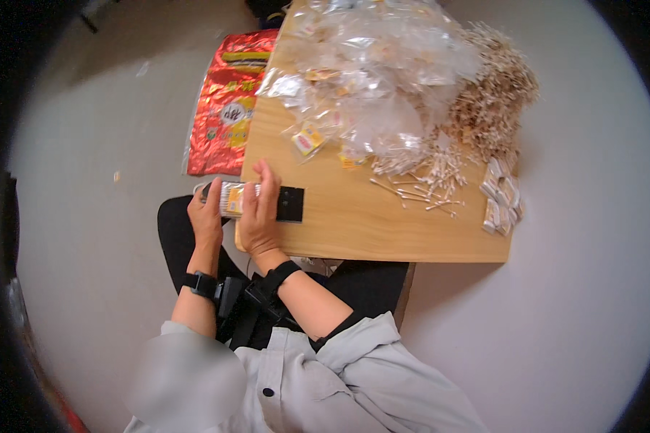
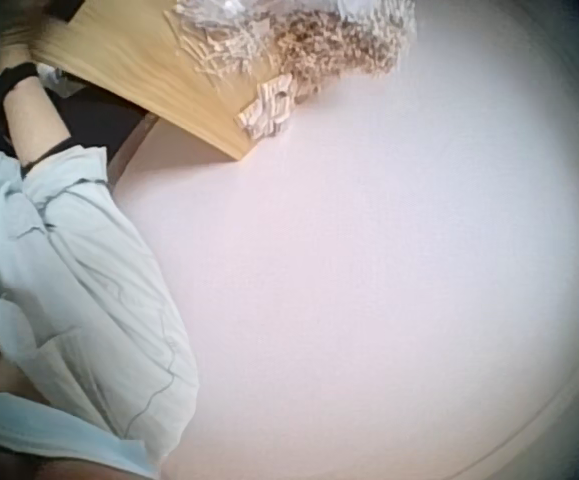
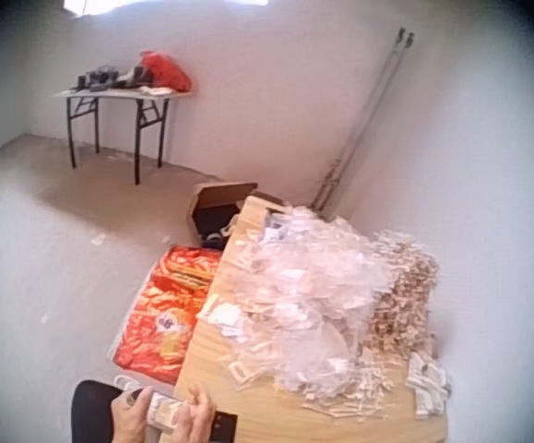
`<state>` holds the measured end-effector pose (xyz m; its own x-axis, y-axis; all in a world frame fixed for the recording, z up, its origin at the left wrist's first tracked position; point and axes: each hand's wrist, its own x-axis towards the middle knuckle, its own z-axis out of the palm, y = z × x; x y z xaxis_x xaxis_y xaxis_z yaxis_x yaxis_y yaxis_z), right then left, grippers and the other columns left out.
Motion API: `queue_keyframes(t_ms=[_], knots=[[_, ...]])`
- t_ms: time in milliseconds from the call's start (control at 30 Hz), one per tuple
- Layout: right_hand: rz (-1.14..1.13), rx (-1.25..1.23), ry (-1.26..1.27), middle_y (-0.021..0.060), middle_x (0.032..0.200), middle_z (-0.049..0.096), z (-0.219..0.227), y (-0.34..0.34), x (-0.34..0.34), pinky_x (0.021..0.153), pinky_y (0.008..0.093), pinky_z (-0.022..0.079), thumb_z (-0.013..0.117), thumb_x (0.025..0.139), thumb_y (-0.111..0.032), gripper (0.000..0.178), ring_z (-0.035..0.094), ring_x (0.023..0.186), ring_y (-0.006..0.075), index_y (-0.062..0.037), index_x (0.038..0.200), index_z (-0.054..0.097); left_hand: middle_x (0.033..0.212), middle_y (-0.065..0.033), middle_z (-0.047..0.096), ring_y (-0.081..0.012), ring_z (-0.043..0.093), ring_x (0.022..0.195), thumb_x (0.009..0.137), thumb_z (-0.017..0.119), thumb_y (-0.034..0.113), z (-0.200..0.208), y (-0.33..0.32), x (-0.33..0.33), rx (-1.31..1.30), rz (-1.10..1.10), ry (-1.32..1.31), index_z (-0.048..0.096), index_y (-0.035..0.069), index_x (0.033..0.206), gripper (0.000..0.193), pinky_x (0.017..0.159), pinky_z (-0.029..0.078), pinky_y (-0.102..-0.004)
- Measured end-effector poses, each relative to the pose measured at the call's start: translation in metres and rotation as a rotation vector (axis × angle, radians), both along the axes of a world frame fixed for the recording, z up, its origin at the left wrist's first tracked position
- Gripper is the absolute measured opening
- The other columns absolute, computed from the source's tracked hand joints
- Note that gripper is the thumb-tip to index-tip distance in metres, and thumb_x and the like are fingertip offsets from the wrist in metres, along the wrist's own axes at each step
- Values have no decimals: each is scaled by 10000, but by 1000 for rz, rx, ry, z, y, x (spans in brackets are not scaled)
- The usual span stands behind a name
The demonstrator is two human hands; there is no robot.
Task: Packaging cotton swabs into small plastic bags and then arranging them into a larger clear container.
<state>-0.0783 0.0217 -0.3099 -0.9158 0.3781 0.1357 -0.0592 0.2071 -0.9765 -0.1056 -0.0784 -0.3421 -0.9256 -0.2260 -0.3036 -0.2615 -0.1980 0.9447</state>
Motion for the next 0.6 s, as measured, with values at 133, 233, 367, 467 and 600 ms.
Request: queue_keyframes(t_ms=[133, 233, 367, 467, 600], knots=[[-5, -116, -12, 177, 1300, 431, 8, 19, 6, 992, 366, 445, 528, 990, -181, 493, 475, 1208, 263, 31, 1403, 361, 852, -28, 654, -89, 558, 787, 961, 644, 247, -13, -21, 1, -329, 5, -58, 683, -40, 951, 290, 738, 482, -274], [-187, 134, -102, 131, 1187, 466, 21, 83, 28, 707, 264, 539, 629, 912, -114, 467, 559, 977, 167, -15, 1335, 458, 1083, -121, 581, -198, 561, 969, 976, 603, 230, -9, -43, 11, -671, 209, 232, 573, -28, 1159, 317, 864, 458, -319], [-455, 504, -122, 95, 1127, 479, 17, 200, 70, 710, 279, 522, 685, 872, -97, 473, 564, 836, 130, -39, 1301, 496, 1188, -137, 514, -261, 495, 1087, 891, 613, 68, 56, 8, 37, -809, 39, 606, 515, 1, 1235, 363, 925, 423, -364], [-456, 415, -268, 106, 1035, 522, 19, 225, 72, 723, 355, 523, 710, 822, -72, 377, 595, 799, 209, -98, 1180, 595, 1293, -178, 471, -329, 459, 1199, 817, 652, 36, 73, 63, 58, -771, -300, 772, 495, 11, 1265, 475, 1026, 373, -418], [-256, 542, -292, 96, 1001, 532, 15, 218, 71, 712, 393, 523, 728, 816, -120, 190, 617, 817, 273, -125, 995, 664, 1436, -224, 375, -380, 358, 1348, 777, 709, 58, 79, 130, 83, -819, -690, 806, 428, 4, 1376, 664, 1127, 275, -466]])
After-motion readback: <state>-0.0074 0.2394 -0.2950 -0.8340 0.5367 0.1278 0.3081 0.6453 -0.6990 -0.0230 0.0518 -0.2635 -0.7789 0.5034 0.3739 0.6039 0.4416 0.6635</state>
